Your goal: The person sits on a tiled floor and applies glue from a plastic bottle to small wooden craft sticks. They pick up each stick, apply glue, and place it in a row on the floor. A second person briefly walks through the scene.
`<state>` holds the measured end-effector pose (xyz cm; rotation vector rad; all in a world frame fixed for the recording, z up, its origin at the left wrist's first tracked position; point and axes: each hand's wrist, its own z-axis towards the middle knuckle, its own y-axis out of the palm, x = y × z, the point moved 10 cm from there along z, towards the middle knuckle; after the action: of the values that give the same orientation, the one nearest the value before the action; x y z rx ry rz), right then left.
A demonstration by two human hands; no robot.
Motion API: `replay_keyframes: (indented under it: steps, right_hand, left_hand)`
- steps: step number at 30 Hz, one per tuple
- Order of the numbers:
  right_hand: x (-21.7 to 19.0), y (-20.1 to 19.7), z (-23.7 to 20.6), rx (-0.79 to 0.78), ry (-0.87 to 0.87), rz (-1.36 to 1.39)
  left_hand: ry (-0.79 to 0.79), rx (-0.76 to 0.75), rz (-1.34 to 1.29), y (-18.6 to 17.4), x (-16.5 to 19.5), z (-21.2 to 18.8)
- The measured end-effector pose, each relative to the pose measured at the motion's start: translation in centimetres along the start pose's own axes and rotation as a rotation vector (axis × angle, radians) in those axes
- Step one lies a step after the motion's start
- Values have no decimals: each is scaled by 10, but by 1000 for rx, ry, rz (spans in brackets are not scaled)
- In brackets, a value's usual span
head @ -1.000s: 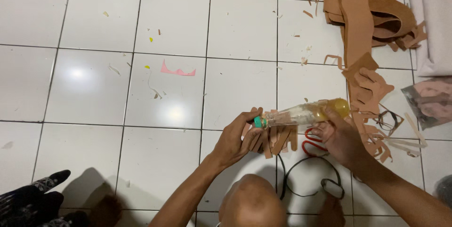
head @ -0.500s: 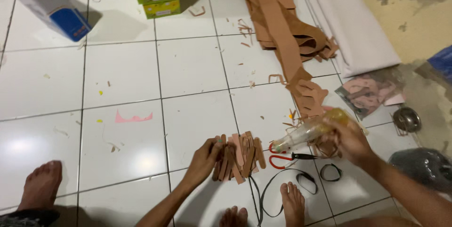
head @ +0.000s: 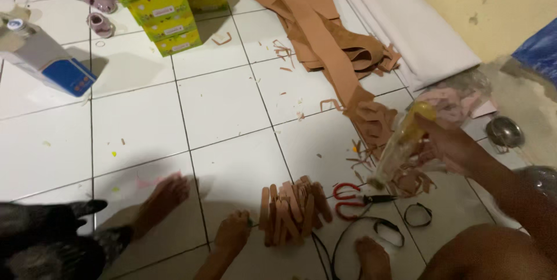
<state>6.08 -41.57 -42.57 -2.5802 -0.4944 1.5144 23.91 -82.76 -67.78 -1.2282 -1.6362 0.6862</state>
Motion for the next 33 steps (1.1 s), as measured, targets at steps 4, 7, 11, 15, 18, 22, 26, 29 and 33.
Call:
replay_keyframes:
  steps: [4,7,11,15,18,22,26,29,33]
  right_hand:
    - [21,50,-40,-144,-75,-330]
    - [61,32,-34,-10,65,-757]
    - [94,24,-18,-118,-60,-598]
    - [120,-7,-7,-115,-162,-457]
    - [136,-24,-3,-124,-224,-368]
    - [137,-36,-2,-100,-298,-237]
    - [128,-25,15,-101,-255,-210]
    - [117,-14,36,-64,-226,-336]
    - [98,4,28,-147,-432,-368]
  left_hand:
    - [-50,96,-78,-6,-12,6]
    - [12,377,-194,-38,-11,24]
    - [214,292,5,-32,21,55]
    - [163,332,-443,-29,27,71]
    - [229,359,-400,-27,44,69]
    - [236,336,-380,-30,57,70]
    - [363,221,-154,-25,99,86]
    - [633,140,295,-10,146,107]
    - [619,-56,326,15,137,123]
